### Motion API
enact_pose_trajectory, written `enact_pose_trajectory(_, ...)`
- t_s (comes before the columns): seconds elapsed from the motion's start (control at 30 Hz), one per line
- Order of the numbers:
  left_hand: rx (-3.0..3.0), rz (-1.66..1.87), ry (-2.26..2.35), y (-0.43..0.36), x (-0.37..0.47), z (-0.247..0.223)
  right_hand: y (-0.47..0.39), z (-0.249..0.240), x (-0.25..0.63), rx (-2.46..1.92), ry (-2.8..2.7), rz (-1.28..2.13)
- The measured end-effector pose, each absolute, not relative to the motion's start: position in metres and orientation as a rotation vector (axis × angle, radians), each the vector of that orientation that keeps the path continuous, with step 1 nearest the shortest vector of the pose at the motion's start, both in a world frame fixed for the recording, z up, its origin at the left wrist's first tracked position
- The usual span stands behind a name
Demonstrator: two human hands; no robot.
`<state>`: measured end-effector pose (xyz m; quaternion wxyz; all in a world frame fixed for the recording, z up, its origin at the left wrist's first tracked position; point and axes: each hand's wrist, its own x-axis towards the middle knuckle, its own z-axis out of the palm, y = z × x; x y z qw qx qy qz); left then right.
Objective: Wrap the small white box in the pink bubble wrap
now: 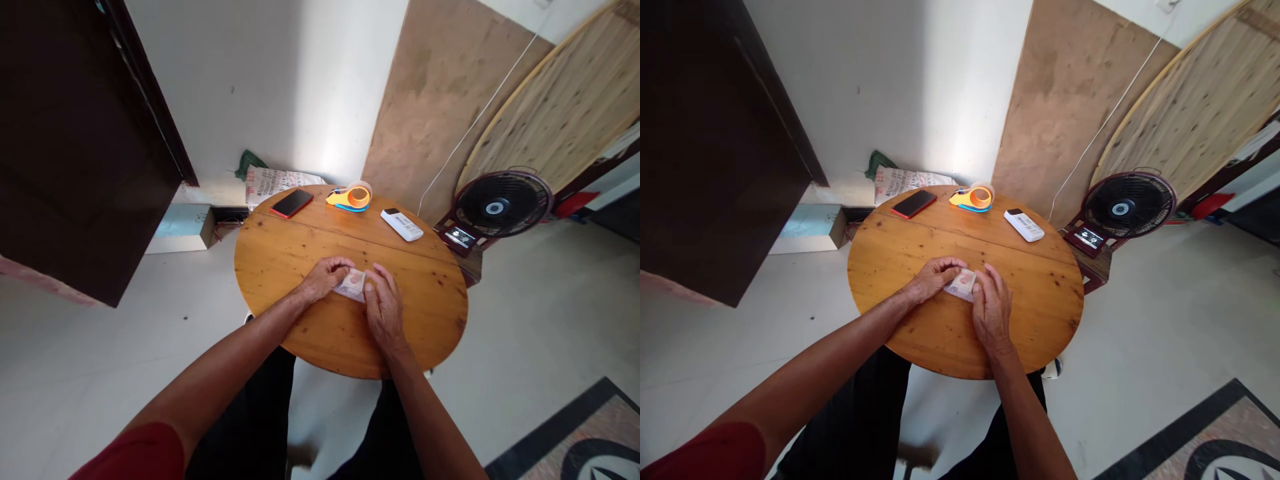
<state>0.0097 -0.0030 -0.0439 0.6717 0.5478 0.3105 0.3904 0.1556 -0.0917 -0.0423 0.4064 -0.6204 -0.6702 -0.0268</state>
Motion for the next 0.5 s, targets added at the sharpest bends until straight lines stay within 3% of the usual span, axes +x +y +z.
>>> enact_pose_trajectory(0.23,1.257,0.889,0.706,-0.0037,0.0093,-0.0391,-0.0921,-0.0436,0.1537,-1.592,-1.810,-0.267)
enact_pose_trajectory(0.5,1.228,0.883,0.700,-0.0046,0.0097,-0.0388,-0.0932,-0.0427,0.1525,-1.560,-1.692,-0.155)
